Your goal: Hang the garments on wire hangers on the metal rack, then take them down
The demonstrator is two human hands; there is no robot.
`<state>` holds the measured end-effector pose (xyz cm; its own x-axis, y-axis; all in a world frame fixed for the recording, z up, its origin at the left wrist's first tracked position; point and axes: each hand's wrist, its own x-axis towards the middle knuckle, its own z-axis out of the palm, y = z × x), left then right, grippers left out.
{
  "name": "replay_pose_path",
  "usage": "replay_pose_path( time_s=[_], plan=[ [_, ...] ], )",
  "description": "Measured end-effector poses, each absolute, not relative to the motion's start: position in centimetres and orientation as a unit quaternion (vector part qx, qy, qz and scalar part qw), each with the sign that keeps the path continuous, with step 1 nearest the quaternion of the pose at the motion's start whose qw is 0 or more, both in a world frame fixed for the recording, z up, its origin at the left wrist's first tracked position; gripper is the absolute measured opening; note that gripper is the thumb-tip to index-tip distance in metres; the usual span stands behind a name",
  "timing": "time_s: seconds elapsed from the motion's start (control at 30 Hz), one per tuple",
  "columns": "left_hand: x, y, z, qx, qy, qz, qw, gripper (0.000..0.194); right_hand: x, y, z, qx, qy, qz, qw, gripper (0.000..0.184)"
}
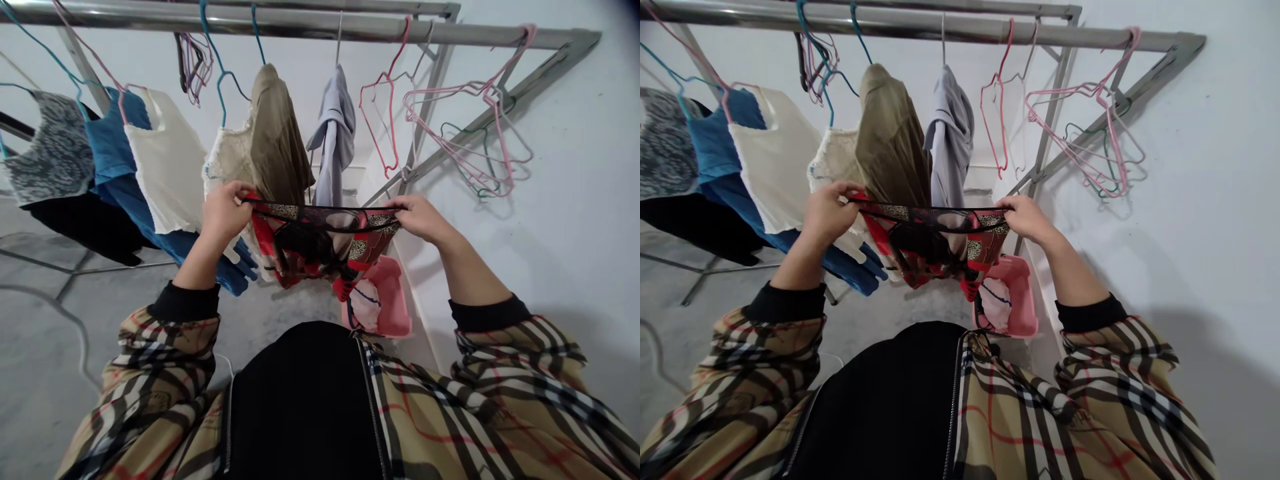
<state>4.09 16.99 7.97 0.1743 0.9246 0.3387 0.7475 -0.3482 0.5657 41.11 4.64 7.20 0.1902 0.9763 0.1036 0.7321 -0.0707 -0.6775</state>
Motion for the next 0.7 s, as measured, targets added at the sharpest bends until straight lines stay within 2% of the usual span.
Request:
replay_pose_path(
  time_s=[0.1, 0.17, 0.27, 0.33, 0.43, 0.53, 0.6, 0.7],
  plan=[
    [4.8, 17.3, 7.2, 0.664, 0.574, 0.35, 0.326, 0.03, 40.6, 4.5, 7.2, -0.682, -0.556, 0.295, 0.371, 0.034],
    [5.5, 17.2, 6.9, 0.6, 0.562, 0.349, 0.45, 0.033, 40.1, 4.4, 7.2, -0.664, -0.535, 0.327, 0.407, 0.027],
    [6.7, 16.7, 7.0, 0.544, 0.514, 0.375, 0.548, 0.033, 39.3, 4.1, 7.0, -0.618, -0.501, 0.374, 0.476, 0.016],
    [7.4, 16.3, 7.4, 0.496, 0.468, 0.413, 0.603, 0.03, 38.7, 3.9, 6.8, -0.575, -0.456, 0.433, 0.523, 0.016],
    [8.1, 15.7, 8.0, 0.448, 0.445, 0.434, 0.643, 0.027, 38.0, 3.5, 6.7, -0.51, -0.395, 0.518, 0.562, 0.025],
    [8.6, 15.3, 8.6, 0.439, 0.45, 0.426, 0.65, 0.027, 37.7, 3.2, 6.7, -0.477, -0.374, 0.555, 0.569, 0.027],
    [8.7, 15.0, 9.0, 0.456, 0.449, 0.42, 0.643, 0.027, 37.8, 3.1, 6.5, -0.493, -0.385, 0.536, 0.567, 0.027],
    [8.7, 14.4, 9.5, 0.492, 0.445, 0.414, 0.624, 0.027, 38.3, 3.2, 5.7, -0.557, -0.459, 0.442, 0.532, 0.031]
  ],
)
